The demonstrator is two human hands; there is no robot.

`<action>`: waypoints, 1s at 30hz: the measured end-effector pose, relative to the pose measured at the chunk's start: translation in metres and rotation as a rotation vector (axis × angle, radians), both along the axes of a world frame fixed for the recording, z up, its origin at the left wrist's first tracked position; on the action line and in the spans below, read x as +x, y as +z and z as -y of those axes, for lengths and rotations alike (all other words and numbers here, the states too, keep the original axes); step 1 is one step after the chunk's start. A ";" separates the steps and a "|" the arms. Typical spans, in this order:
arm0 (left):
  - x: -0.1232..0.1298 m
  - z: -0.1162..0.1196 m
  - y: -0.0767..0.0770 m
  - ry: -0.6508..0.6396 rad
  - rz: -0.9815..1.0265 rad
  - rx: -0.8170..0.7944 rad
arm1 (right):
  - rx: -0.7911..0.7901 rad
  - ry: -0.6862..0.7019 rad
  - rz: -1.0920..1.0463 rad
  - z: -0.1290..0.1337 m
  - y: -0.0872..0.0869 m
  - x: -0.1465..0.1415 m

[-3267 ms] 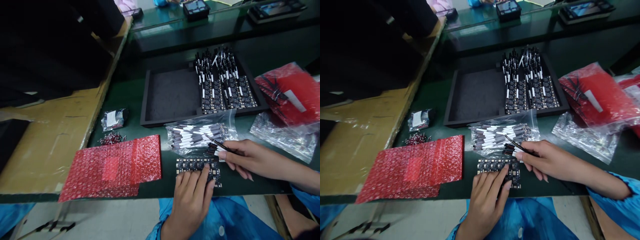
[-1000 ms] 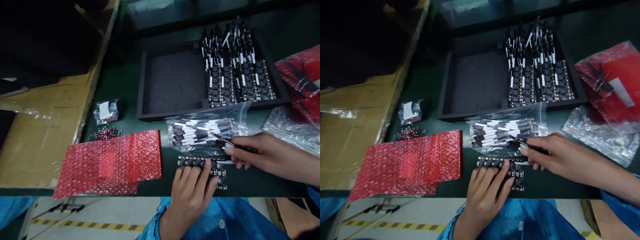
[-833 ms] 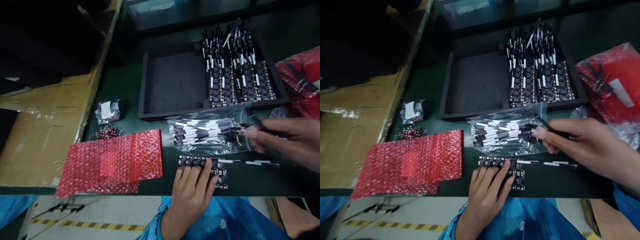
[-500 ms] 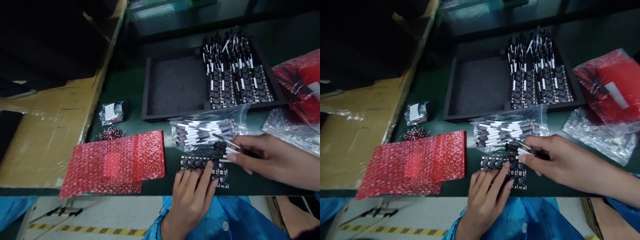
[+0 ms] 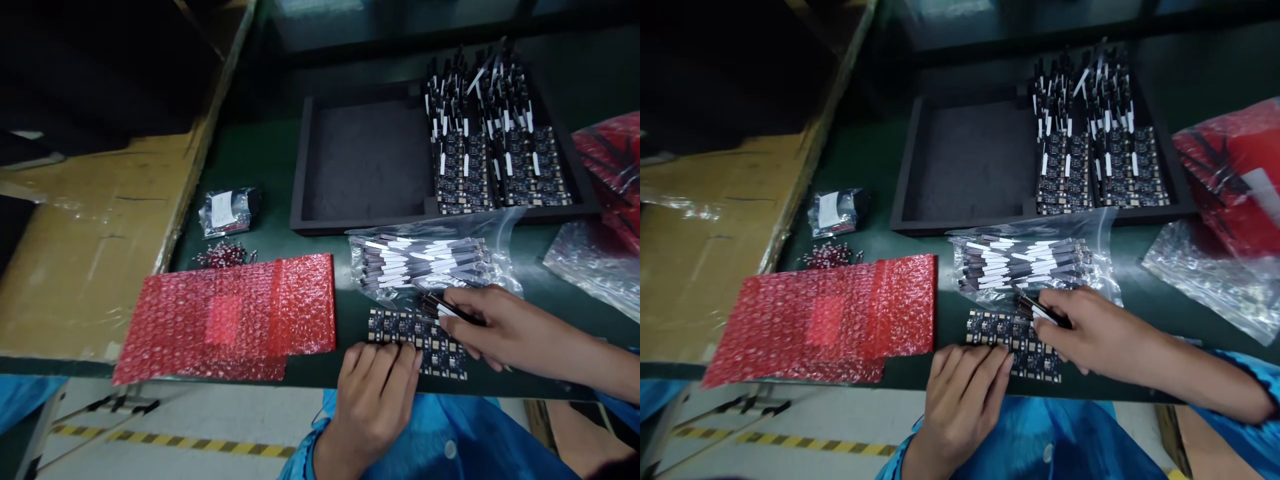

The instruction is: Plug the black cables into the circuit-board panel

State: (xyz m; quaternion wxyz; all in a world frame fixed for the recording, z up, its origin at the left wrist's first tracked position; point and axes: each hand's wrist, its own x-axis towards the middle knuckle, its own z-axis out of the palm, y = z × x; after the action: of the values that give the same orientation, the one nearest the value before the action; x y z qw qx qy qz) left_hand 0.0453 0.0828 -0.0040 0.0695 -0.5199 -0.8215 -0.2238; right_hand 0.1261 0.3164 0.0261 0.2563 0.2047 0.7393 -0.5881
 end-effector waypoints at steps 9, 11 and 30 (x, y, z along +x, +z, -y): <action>0.000 -0.004 0.006 -0.037 -0.036 -0.074 | 0.056 0.053 0.035 0.001 -0.002 0.002; -0.001 -0.005 0.006 -0.033 -0.029 -0.080 | 0.065 0.064 0.055 0.001 -0.001 0.001; -0.001 -0.010 0.002 0.006 -0.027 -0.123 | 0.050 0.058 -0.004 -0.001 0.000 -0.001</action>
State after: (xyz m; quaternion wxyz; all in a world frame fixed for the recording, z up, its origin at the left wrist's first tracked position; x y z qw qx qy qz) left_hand 0.0439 0.0927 -0.0020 0.0492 -0.5237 -0.8342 -0.1658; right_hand 0.1247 0.3177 0.0258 0.2665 0.1881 0.7599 -0.5623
